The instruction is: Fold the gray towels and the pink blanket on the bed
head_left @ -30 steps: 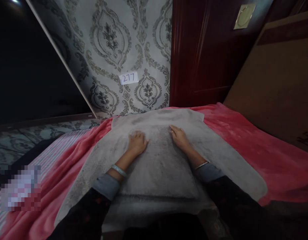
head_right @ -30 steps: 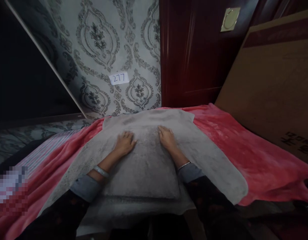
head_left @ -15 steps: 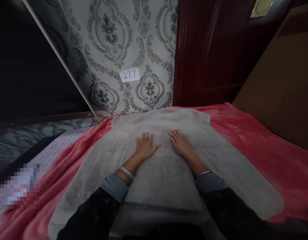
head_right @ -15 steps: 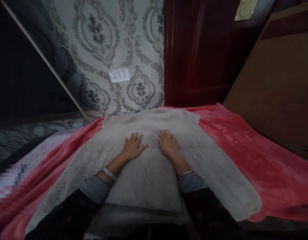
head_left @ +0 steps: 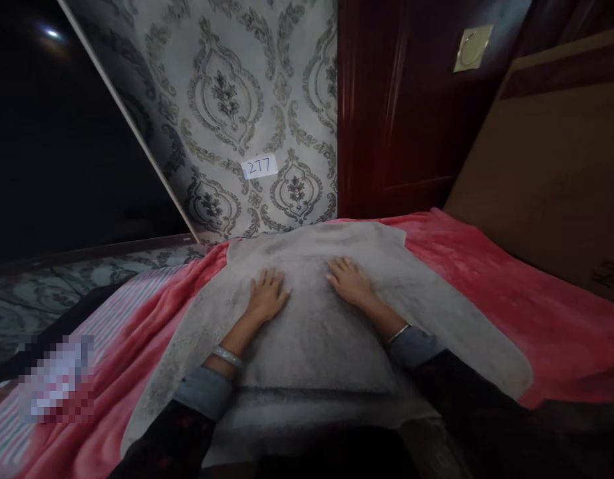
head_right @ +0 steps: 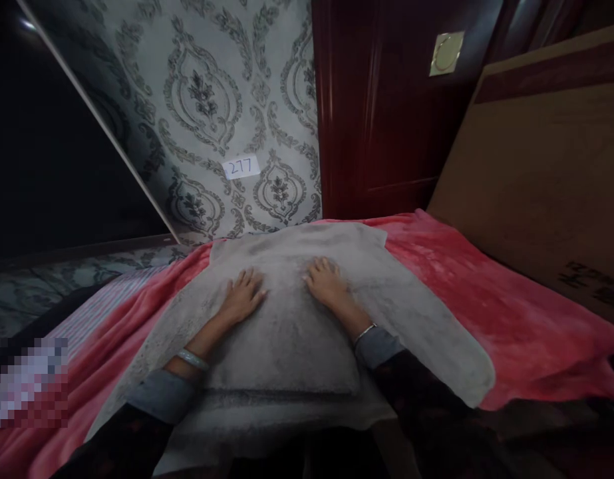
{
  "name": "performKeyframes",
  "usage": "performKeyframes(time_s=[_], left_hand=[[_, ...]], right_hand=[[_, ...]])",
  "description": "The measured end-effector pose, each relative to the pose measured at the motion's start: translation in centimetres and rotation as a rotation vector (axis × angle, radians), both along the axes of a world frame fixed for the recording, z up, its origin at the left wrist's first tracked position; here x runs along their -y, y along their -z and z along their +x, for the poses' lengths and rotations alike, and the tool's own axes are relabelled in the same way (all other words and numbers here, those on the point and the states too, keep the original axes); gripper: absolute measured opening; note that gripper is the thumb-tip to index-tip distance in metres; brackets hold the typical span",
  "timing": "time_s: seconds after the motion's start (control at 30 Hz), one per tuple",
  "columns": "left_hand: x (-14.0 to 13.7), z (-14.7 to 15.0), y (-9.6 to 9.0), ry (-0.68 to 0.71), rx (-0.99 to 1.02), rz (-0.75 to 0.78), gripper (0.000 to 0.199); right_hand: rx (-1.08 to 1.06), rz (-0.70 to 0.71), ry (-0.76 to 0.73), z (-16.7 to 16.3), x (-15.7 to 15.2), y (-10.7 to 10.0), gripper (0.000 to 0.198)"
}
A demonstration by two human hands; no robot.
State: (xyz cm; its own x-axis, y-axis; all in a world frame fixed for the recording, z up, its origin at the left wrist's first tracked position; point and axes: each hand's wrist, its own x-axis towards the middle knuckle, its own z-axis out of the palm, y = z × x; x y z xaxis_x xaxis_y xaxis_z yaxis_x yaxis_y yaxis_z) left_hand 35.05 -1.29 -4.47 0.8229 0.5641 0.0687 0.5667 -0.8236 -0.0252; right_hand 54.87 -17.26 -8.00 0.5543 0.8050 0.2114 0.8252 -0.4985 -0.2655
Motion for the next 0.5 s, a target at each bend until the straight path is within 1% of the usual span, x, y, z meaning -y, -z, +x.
performKeyframes(time_s=[0.07,0.17,0.27,0.4,0.5], left_hand=[[1.0,1.2,0.7,0.093,0.017,-0.001,0.063],[1.7,2.1,2.1,0.097,0.001,-0.048,0.063],[1.6,2.2,3.0,0.111,0.012,-0.061,0.064],[1.0,2.0,3.0,0.137,-0.004,-0.09,0.066],[0.6,1.3,2.8,0.171,-0.04,-0.101,0.066]], right_hand=[[0.026,0.007,-0.077,-1.4,-0.2,0.0,0.055],[0.031,-0.024,-0.139,-2.9,-0.3,0.9,0.057],[0.046,-0.037,-0.14,-3.2,0.0,1.5,0.058],[0.037,-0.073,-0.161,-2.7,1.0,1.7,0.06],[0.022,-0.117,-0.158,-2.5,2.3,1.7,0.061]])
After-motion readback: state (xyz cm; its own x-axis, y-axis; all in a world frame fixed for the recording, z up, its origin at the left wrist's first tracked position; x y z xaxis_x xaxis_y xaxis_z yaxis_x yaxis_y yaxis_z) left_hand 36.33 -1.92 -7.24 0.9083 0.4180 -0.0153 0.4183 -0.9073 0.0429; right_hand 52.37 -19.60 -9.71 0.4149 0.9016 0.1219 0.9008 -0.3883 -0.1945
